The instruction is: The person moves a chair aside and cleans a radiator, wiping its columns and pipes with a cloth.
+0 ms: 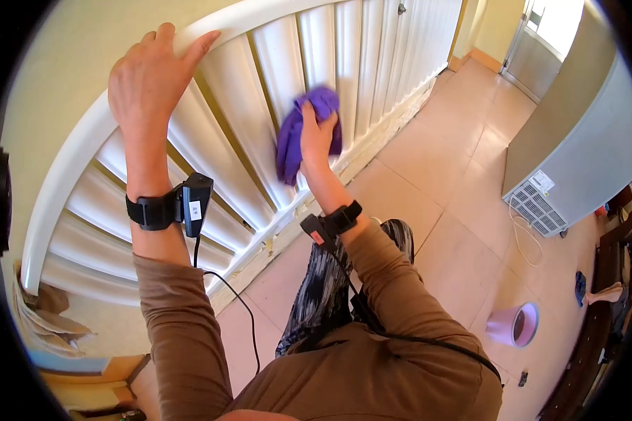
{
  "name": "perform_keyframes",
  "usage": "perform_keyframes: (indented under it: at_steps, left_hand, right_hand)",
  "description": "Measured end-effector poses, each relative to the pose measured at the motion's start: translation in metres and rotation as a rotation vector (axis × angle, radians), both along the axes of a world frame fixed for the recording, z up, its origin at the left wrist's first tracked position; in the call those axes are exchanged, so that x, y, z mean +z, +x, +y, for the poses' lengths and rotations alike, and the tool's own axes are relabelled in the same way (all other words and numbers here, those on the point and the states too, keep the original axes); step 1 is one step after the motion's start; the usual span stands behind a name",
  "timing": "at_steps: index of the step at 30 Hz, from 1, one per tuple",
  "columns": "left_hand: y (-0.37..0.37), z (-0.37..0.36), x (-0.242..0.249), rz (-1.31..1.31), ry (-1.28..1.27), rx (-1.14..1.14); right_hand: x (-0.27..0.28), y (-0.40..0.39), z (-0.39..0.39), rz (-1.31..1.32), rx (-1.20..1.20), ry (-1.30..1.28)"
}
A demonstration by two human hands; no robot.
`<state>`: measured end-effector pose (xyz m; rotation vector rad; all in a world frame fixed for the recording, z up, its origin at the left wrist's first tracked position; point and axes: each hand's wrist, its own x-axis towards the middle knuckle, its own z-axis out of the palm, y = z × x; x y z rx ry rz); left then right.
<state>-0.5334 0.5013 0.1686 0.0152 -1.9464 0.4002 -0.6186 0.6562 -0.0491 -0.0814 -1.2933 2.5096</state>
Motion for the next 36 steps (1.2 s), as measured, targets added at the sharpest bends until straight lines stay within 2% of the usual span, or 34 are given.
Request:
perform_keyframes:
  at_steps: [2,4,6,8,12,14,18,21,23,28,30,31,32,34,35,36]
  left_hand:
    - [0.000,0.000,0.000,0.009,-0.018,-0.012]
    - [-0.001,0.001,0.001,0.007,-0.020,0.003]
    - [0.000,0.002,0.003,0.009,-0.026,0.018]
    - [0.001,0.005,0.005,-0.003,-0.010,0.021]
    - [0.005,0.011,0.009,-0.051,0.018,0.044]
    - [0.005,0.013,0.009,-0.053,0.024,0.084]
    - [0.005,0.016,0.010,-0.118,0.023,0.169]
    - [0.004,0.011,0.005,-0.056,-0.056,0.147]
    - [0.008,0.020,0.006,-0.065,-0.046,0.264]
    - [0.015,0.042,0.006,-0.031,0.038,0.200]
    - [0.013,0.038,0.006,-0.010,0.033,0.168]
    - [0.014,0.037,0.003,0.020,0.011,0.143]
    - [0.014,0.036,0.003,0.036,0.000,0.133]
    - [0.013,0.034,0.001,0.031,0.020,0.122]
    - [0.012,0.031,0.002,0.028,0.037,0.127]
    - [0.011,0.029,0.003,0.026,0.055,0.133]
  right_hand:
    - [0.044,0.003,-0.011,0.258,-0.155,0.169]
    - [0.083,0.003,-0.016,0.449,-0.365,0.468]
    - [0.110,0.006,-0.020,0.536,-0.557,0.669]
    - [0.114,0.002,-0.023,0.603,-0.639,0.708]
    - [0.079,-0.014,-0.024,0.660,-0.668,0.638]
    - [0.050,-0.006,-0.022,0.549,-0.632,0.689]
    - [-0.051,-0.003,-0.032,0.455,-0.650,0.703]
    - [-0.114,0.008,-0.038,0.298,-0.591,0.699]
    - [-0.141,0.017,-0.040,0.149,-0.514,0.633]
    - [-0.181,0.035,-0.033,-0.035,-0.484,0.825]
    - [-0.192,0.041,-0.028,-0.266,-0.294,0.784]
    - [-0.196,0.044,-0.026,-0.267,-0.400,0.846]
    - [-0.197,0.039,-0.017,-0.265,-0.398,0.845]
    - [-0.183,0.033,0.013,-0.273,0.259,0.310]
    - [-0.144,0.046,0.021,-0.471,0.364,0.142]
    - [-0.117,0.056,0.028,-0.459,0.374,0.149]
